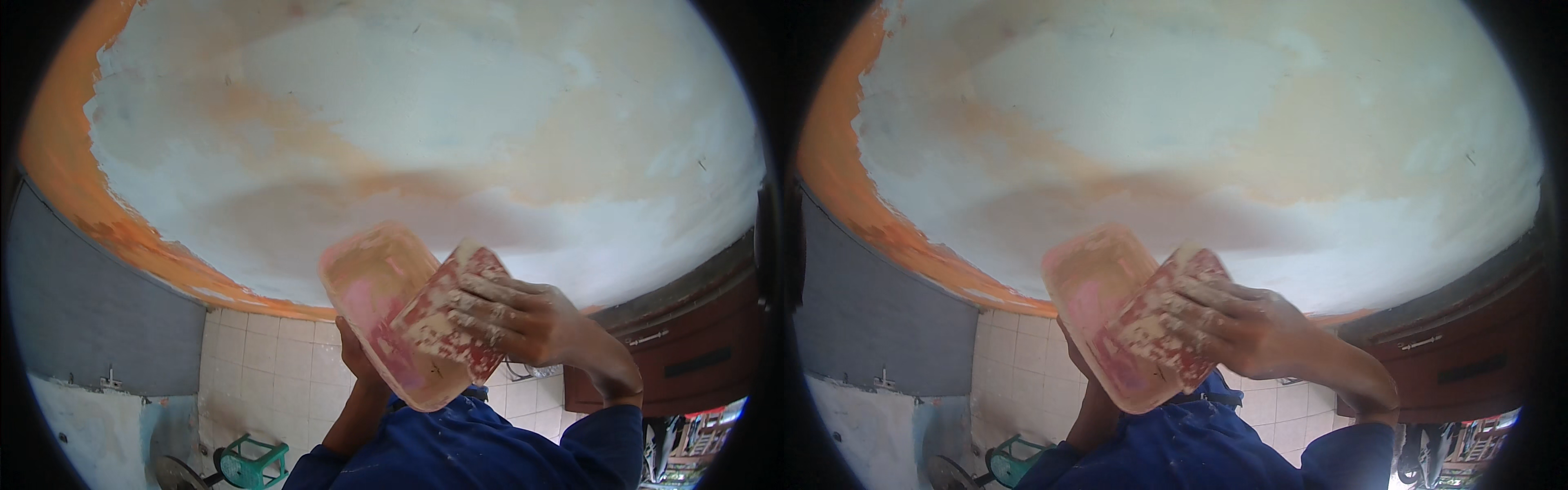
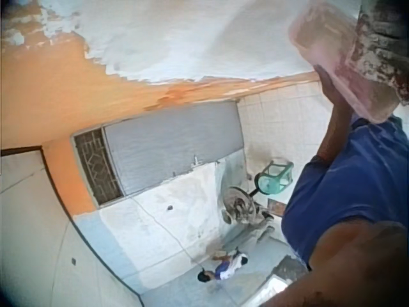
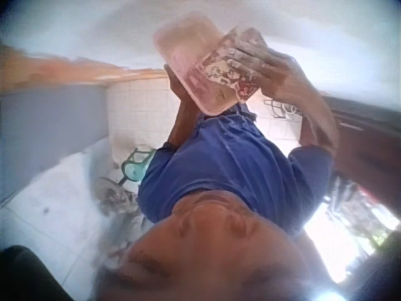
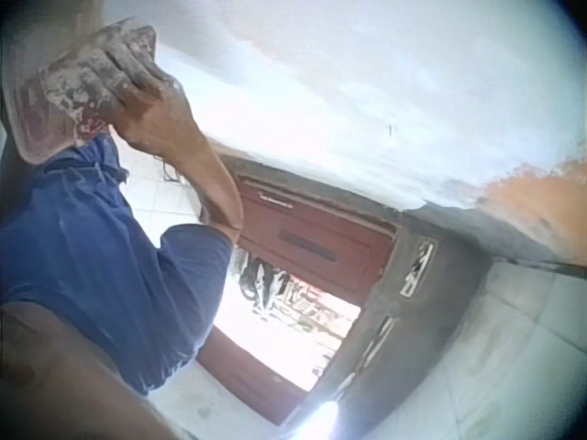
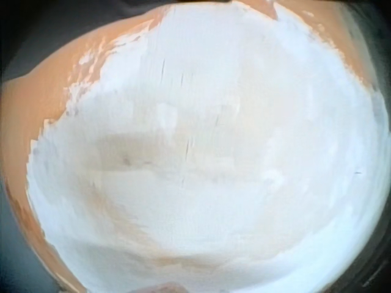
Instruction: The person applies a white substance to a wall using a putty knife, spreading it over an orange-painted area. They repeatedly scoop the material from a container and smooth it across the wall surface.
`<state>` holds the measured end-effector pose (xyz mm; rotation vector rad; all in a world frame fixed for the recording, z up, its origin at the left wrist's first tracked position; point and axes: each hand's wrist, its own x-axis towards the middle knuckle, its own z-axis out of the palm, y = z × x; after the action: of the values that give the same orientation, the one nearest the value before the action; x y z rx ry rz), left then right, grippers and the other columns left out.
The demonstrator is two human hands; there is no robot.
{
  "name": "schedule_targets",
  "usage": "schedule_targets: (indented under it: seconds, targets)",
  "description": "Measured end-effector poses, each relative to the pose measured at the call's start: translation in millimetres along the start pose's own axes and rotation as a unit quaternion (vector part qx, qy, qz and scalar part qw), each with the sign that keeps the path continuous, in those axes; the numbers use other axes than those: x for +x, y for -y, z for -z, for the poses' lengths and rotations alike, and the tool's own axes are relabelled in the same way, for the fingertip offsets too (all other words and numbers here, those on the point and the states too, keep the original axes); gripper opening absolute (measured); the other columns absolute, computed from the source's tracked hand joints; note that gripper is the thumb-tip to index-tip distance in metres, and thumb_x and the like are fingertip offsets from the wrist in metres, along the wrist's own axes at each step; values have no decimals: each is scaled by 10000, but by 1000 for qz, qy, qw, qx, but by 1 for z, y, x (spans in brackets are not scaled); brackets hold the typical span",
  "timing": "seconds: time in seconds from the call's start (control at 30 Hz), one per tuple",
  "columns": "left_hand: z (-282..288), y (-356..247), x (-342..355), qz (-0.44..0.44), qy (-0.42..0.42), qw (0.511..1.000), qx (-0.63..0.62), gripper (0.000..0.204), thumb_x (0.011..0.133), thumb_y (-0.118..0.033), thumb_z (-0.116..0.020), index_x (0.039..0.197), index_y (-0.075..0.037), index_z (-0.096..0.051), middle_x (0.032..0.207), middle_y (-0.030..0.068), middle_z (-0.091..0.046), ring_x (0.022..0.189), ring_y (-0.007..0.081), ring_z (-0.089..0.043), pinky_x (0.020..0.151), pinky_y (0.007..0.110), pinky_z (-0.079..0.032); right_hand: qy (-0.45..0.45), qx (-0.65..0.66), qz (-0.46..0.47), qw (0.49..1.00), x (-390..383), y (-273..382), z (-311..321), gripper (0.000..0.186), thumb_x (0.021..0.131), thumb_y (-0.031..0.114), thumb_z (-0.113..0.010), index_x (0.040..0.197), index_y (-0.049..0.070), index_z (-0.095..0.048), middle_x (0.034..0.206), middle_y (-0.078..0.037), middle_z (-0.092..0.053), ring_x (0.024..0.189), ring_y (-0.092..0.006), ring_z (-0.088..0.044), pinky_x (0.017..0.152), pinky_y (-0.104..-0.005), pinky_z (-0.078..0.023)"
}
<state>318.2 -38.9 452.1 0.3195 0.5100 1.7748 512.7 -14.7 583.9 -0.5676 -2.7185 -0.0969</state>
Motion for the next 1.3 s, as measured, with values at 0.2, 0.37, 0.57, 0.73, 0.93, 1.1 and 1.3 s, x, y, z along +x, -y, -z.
schedule_targets:
  seconds: [0.2, 0.37, 0.57, 0.73, 0.93, 1.1, 1.3]
  targets:
    - [29, 8, 7, 95, -17, 991, -90, 493, 955, -445, -278, 1241, -62, -398, 1137, 98, -505, 1022, 223, -528, 868, 370, -471, 49, -69, -69, 994, -30, -18, 8, 430, 646, 75, -656, 1073, 53, -608, 1165, -82, -576, 1102, -269, -543, 863, -374, -517]
    - [23, 3, 12, 50, 24, 994, -93, 463, 952, -413, -305, 1237, -62, -401, 1146, 102, -507, 1033, 218, -529, 860, 361, -477, -82, -77, -154, 982, -47, -23, 27, 359, 684, 40, -697, 1034, 34, -615, 1072, -81, -626, 955, -212, -625, 761, -341, -550]
    - [19, 10, 10, 45, 127, 989, -57, 481, 922, -415, -379, 1206, -30, -433, 1086, 117, -543, 986, 214, -558, 829, 352, -494, -242, 339, -337, 844, -11, -25, 54, 364, 760, 131, -705, 1056, -32, -570, 909, -106, -636, 845, -148, -619, 716, -266, -514]
    - [33, 19, -3, 59, 53, 996, 44, 500, 901, -410, -414, 1208, -14, -405, 1079, 127, -534, 973, 228, -547, 821, 359, -476, -210, 489, -381, 756, 6, -47, 71, 368, 760, 124, -699, 1059, -49, -570, 892, -93, -637, 794, -139, -610, 729, -268, -513]
    - [-1, 2, 0, 50, 52, 997, -39, 474, 900, -418, -398, 1178, -39, -459, 1045, 105, -556, 953, 220, -563, 801, 370, -498, -408, 369, -274, 789, 49, -19, 153, 251, 760, -42, -613, 1011, -36, -607, 912, -94, -646, 783, -127, -608, 714, -255, -504]
    - [-5, 2, -1, 48, 110, 992, -44, 511, 893, -492, -366, 1227, -111, -436, 1114, 76, -524, 1012, 234, -527, 844, 389, -468, -510, -366, -16, 778, 113, -28, 235, 230, 811, 105, -595, 975, -56, -602, 902, -151, -649, 828, -246, -637, 706, -293, -517]
    - [9, 13, 2, 97, 80, 991, -44, 700, 829, -546, -470, 1357, -121, -294, 1276, 120, -424, 1150, 291, -440, 951, 448, -383, -386, -540, -11, 748, 197, -62, 263, 175, 668, 61, -551, 809, -13, -623, 739, -211, -624, 610, -343, -609, 588, -437, -497]
